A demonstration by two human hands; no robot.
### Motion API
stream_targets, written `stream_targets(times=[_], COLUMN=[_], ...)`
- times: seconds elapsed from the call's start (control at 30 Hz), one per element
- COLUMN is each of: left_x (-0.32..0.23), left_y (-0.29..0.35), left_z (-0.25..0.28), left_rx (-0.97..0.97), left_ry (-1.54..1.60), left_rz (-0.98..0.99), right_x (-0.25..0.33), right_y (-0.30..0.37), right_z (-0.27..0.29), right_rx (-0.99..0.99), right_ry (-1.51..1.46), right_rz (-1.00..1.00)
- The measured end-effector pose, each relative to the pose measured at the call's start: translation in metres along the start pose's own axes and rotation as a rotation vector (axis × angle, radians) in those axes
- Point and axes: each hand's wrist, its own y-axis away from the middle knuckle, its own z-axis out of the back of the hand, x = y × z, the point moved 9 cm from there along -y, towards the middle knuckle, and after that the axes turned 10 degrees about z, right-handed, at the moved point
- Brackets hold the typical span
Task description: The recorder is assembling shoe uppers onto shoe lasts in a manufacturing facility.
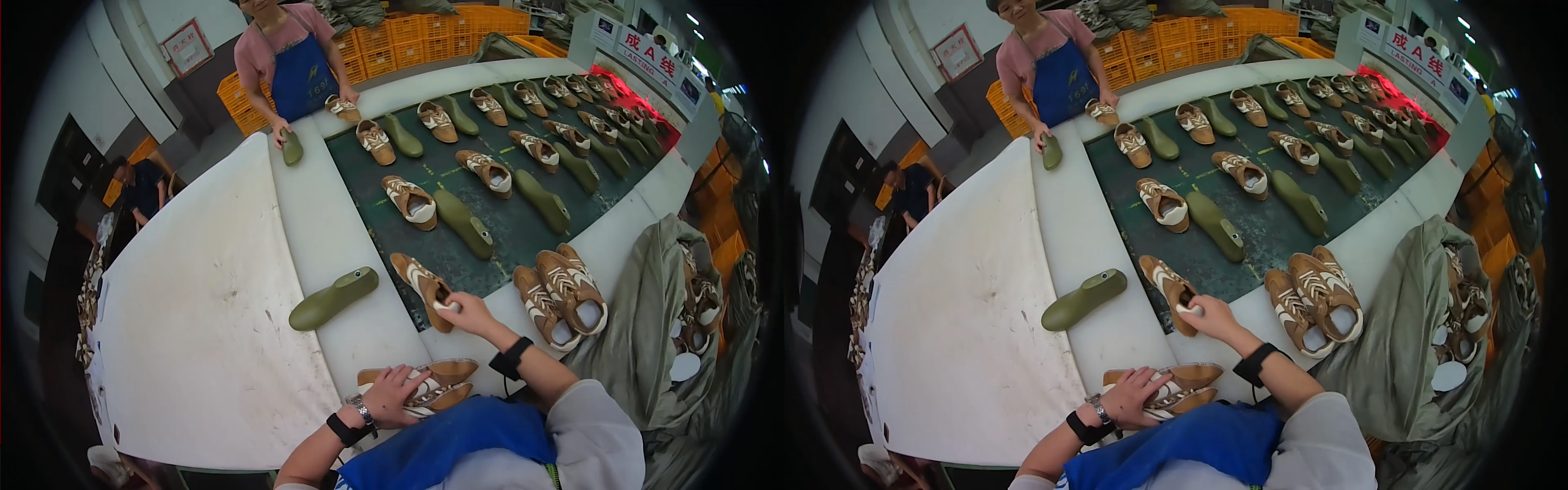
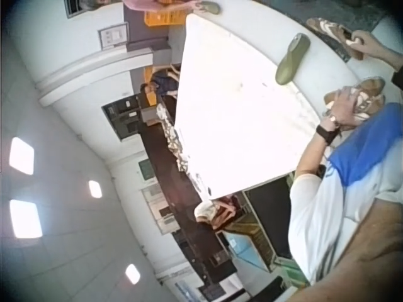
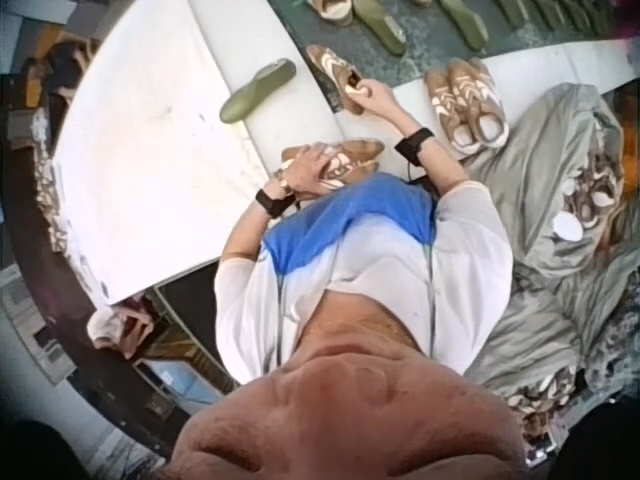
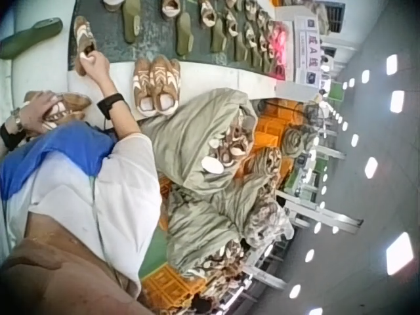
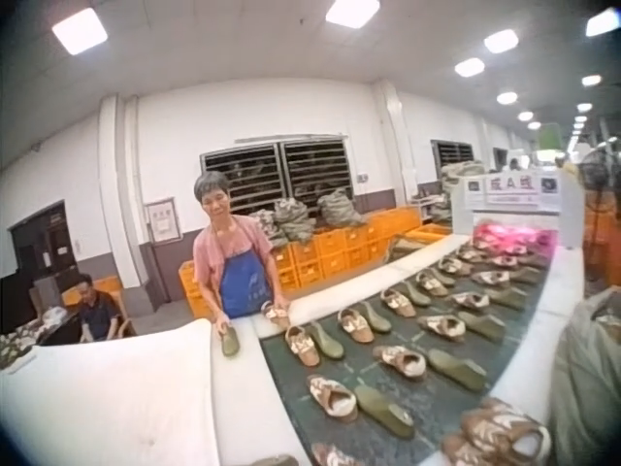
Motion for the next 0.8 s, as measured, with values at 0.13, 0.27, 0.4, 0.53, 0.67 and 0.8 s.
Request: stream_targets(times=[0.13, 0.27, 0.4, 0.53, 0.67, 0.8], left_x=[0.026, 0.124, 0.206, 0.22, 0.163, 0.092], left_y=[-0.013, -0.035, -0.065, -0.105, -0.144, -0.18], left_z=[0.039, 0.116, 0.139, 0.116, 0.11, 0.094], left_rx=[-0.052, -0.809, -0.683, -0.223, -0.309, -0.448], left_ry=[0.508, 0.009, -0.073, -0.187, -0.268, -0.261], left_rz=[0.029, 0.139, 0.565, 0.652, 0.182, -0.105], right_x=[0.002, 0.024, 0.031, 0.033, 0.022, 0.015], right_y=[0.076, 0.119, 0.159, 0.195, 0.218, 0.219], right_z=[0.037, 0.065, 0.075, 0.092, 0.098, 0.091], right_rx=[-0.132, -0.18, -0.218, -0.263, -0.28, -0.249], right_ry=[-0.044, 0.118, 0.211, 0.277, 0.255, 0.279], right_rz=[-0.165, -0.096, -0.04, -0.077, -0.17, -0.181])
